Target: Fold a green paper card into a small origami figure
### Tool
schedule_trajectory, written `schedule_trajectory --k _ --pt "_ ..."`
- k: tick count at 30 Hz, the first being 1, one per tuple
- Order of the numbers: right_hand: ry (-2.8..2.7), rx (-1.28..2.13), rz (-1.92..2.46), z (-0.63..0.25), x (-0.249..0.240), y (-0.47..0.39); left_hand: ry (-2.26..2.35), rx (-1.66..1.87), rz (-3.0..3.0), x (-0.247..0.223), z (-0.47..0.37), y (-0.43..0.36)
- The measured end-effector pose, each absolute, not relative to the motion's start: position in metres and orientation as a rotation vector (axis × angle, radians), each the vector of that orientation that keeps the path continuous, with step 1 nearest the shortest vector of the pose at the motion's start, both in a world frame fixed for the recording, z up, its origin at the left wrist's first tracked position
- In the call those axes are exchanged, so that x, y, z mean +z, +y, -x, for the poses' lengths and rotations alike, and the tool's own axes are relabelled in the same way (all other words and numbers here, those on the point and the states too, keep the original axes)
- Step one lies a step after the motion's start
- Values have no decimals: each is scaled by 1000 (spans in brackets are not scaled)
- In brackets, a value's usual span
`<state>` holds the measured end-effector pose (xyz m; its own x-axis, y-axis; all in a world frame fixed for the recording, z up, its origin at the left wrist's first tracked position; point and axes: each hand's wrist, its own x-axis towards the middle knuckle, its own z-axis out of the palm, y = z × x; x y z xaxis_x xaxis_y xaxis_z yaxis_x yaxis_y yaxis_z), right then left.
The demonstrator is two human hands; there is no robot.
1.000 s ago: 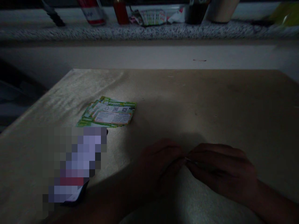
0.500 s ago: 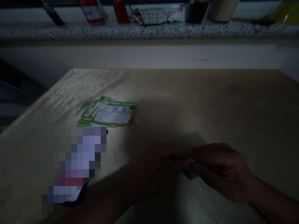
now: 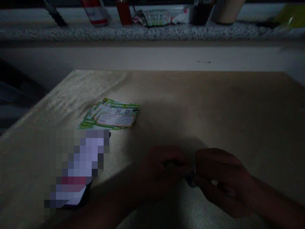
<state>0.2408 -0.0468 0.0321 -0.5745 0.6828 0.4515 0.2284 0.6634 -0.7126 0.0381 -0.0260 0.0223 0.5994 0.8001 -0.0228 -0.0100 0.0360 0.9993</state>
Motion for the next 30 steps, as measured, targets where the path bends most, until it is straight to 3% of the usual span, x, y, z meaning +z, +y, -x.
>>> schedule_trajectory --k 8,23,30 --pt "-2165 925 736 -247 22 -44 701 592 -1909 34 -36 -32" --pt "-1755 1673 925 -255 16 -40 589 581 -1935 28 -35 -28" --pt "-1757 1521 1042 -254 4 -38 754 739 -1906 17 -38 -27"
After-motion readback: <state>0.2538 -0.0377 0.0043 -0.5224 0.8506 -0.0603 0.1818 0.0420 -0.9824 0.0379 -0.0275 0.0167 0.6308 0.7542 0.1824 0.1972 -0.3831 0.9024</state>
